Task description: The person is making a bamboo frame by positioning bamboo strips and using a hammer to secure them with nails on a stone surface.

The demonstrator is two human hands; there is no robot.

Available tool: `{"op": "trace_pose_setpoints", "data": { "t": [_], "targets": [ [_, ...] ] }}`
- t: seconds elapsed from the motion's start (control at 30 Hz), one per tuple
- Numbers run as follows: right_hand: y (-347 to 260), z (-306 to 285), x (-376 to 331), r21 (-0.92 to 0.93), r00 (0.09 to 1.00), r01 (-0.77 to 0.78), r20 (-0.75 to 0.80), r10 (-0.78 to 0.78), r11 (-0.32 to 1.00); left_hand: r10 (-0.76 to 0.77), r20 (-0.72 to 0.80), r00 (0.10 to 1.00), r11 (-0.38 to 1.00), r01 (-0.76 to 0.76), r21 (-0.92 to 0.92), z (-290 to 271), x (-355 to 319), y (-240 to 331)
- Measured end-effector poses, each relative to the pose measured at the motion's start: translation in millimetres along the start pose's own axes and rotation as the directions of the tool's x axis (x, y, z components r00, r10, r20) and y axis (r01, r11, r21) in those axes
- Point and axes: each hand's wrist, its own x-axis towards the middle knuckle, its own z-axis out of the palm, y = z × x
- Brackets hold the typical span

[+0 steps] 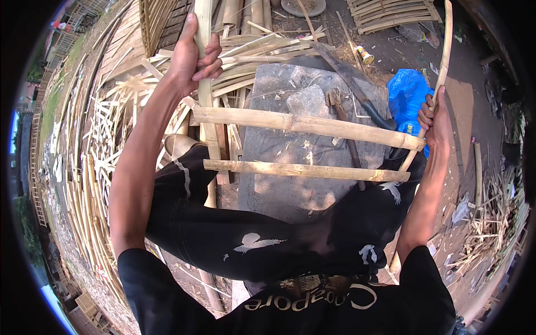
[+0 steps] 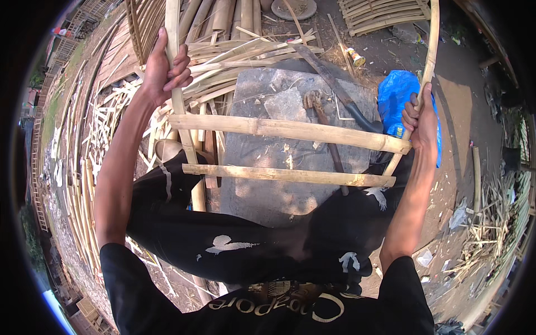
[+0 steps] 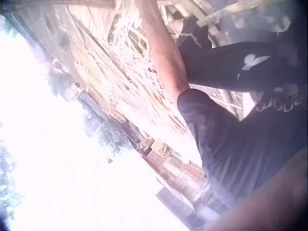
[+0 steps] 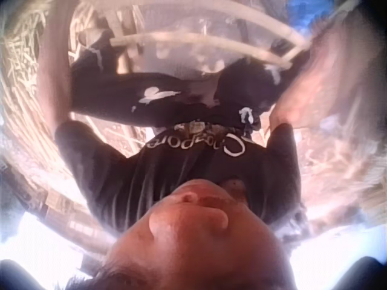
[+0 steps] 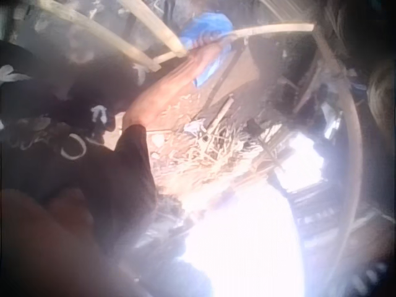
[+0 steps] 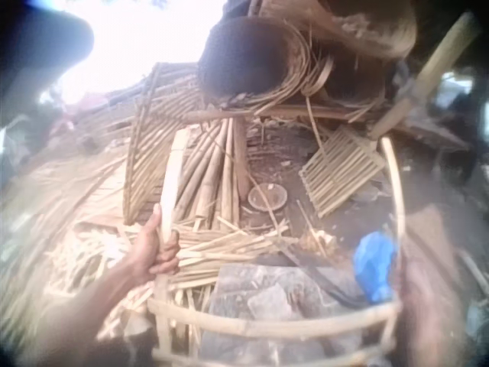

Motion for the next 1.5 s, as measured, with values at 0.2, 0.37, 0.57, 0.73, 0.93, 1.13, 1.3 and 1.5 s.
{"op": "trace_pose_setpoints", "data": {
  "t": [0.2, 0.37, 0.57, 0.73, 0.93, 1.13, 1.3, 1.5],
  "targets": [
    [13, 18, 7, -0.008, 0.993, -0.082, 0.083, 0.082, 0.997, -0.032, -0.245, 0.969, 0.994, 0.006, -0.106, -7, -15, -13],
    [20, 2, 8, 0.036, 0.988, -0.142, 0.065, 0.14, 0.989, -0.085, -0.233, 0.969, 0.996, 0.073, -0.059, -4, -2, -15],
    [21, 3, 3, 0.034, 0.983, -0.154, 0.101, 0.15, 0.987, -0.119, -0.156, 0.98, 0.988, 0.103, -0.112, -14, -4, -25],
    [15, 34, 7, 0.101, 0.966, -0.154, 0.226, 0.128, 0.983, 0.063, -0.057, 0.996, 0.997, -0.066, -0.049, -53, -7, -5],
    [-2, 45, 11, 0.17, 0.957, 0.029, 0.279, -0.076, 0.985, 0.238, -0.338, 0.91, 0.966, -0.258, -0.012, -33, -18, 16],
    [-20, 68, 11, 0.116, 0.962, 0.186, 0.183, -0.205, 0.976, 0.301, -0.248, 0.921, 0.952, -0.307, 0.017, -60, -27, 16],
    [-10, 79, 15, 0.065, 0.983, 0.017, 0.181, -0.028, 0.998, 0.198, -0.511, 0.837, 0.979, -0.143, 0.146, -78, -19, 12],
    [56, 89, 10, 0.026, 0.977, -0.201, 0.081, 0.198, 0.979, -0.021, -0.583, 0.812, 0.844, 0.327, 0.424, -103, -17, -40]
  ]
}}
